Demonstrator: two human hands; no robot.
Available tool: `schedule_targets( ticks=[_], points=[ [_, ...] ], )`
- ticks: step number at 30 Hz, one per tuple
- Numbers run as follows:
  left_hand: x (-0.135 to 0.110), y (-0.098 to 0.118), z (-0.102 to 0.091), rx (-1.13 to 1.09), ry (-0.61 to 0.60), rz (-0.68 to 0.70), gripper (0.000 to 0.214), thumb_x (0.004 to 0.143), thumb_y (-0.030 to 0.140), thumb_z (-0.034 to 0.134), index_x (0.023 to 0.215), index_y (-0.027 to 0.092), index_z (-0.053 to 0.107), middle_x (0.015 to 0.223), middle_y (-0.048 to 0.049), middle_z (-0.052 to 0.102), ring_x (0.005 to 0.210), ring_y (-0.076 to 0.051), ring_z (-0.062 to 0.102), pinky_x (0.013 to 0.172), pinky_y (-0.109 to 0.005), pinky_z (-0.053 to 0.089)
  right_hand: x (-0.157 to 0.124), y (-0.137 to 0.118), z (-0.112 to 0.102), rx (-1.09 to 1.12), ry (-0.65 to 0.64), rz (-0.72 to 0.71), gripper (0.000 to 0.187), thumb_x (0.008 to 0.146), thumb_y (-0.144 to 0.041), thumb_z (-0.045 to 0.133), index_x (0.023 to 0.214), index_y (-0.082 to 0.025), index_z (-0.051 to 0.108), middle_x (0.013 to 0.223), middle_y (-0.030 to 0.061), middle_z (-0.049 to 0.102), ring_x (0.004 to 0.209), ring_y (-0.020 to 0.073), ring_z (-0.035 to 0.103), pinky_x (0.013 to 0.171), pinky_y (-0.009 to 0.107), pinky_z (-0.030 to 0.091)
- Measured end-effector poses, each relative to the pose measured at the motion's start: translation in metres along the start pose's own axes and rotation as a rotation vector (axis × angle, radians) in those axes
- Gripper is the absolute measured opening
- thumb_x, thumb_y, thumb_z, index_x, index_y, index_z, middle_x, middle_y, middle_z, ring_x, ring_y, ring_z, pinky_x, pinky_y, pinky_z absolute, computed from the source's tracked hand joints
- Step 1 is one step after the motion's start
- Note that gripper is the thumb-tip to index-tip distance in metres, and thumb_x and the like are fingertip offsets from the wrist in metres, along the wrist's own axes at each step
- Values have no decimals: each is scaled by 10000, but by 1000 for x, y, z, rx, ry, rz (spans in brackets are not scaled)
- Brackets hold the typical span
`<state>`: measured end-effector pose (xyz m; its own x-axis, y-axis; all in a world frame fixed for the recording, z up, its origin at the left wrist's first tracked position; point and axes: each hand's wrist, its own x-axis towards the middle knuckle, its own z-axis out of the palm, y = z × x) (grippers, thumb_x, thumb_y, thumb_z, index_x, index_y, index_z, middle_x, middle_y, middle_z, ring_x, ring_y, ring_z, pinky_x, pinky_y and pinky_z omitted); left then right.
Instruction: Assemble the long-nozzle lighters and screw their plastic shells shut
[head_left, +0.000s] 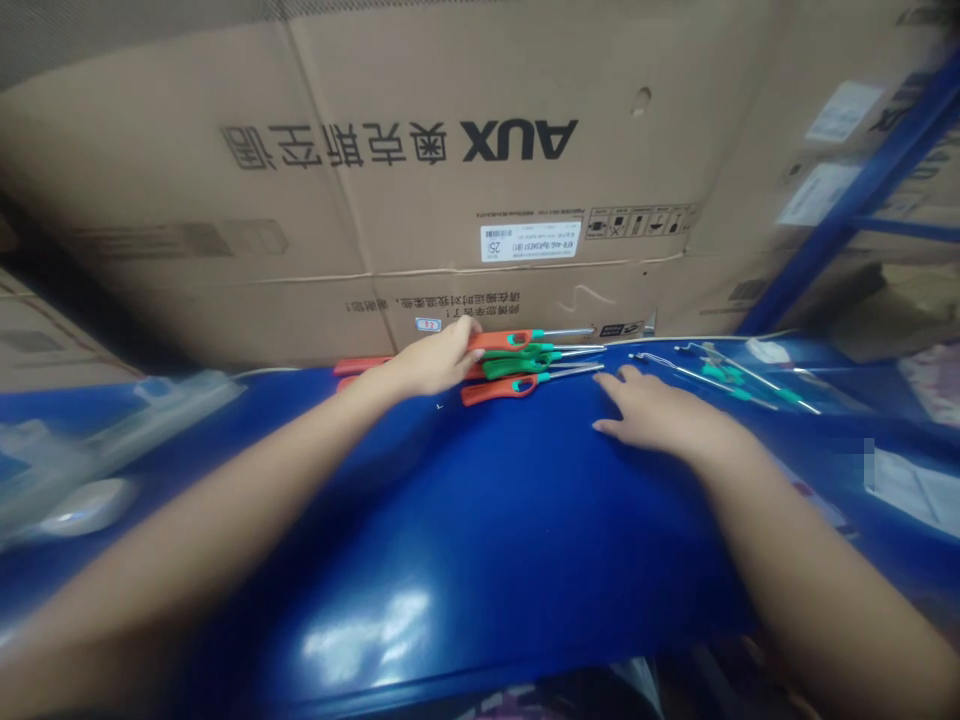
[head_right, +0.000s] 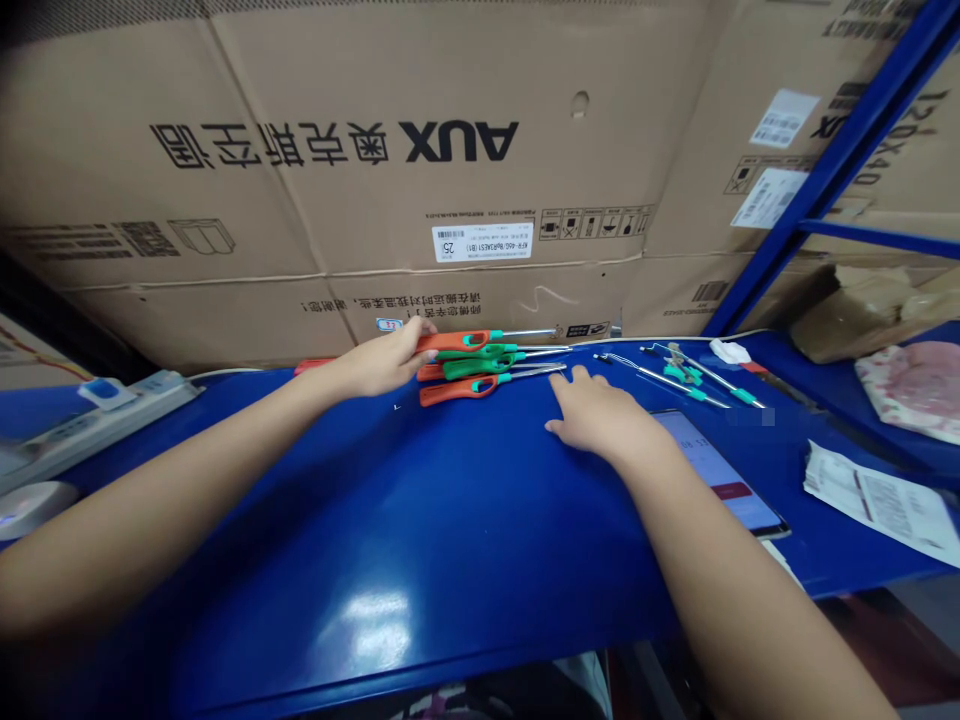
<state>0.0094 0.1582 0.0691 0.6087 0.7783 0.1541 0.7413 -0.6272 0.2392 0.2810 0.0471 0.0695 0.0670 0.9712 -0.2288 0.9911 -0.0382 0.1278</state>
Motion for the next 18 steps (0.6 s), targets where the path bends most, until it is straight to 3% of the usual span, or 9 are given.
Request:
schedule_targets(
  ticks=[3,6,9,14,18],
  points=[
    [17,-6,7,7,42,-4,337,993,382,383,1226,146,447,1190,-154,621,996,-259,633,827,-365,482,0,0,0,4,-93,-16,604,894,-250,565,1479,-168,438,1474,240,440,1272,405,534,926,467,509],
    [28,-12,15,30,69,-16,329,991,387,400,1185,144,505,1175,-140,624,1056,-267,615,874,-372,478,1,1,2,3,-113,-3,638,839,-107,522,1469,-191,463,1487,234,424,1271,403,540,885,446,518],
    [33,-15,21,66,103,-50,309,982,367,430,1160,152,561,1186,-135,605,1093,-276,605,898,-382,483,1,2,2,12,-129,5,666,804,-77,524,1454,-217,492,1500,221,412,1245,400,565,867,440,525],
    [25,-11,20,120,213,-115,286,950,255,461,1196,186,590,1302,-125,524,1140,-266,594,902,-366,501,0,2,1,24,-143,29,682,796,-91,544,1463,-224,489,1508,226,405,1201,392,607,852,438,542],
    [8,-10,10,149,259,-132,322,938,284,465,1224,202,589,1294,-110,557,1114,-266,605,886,-362,508,4,9,2,24,-149,55,725,786,-72,533,1492,-212,449,1520,218,398,1154,356,645,833,402,551]
  ],
)
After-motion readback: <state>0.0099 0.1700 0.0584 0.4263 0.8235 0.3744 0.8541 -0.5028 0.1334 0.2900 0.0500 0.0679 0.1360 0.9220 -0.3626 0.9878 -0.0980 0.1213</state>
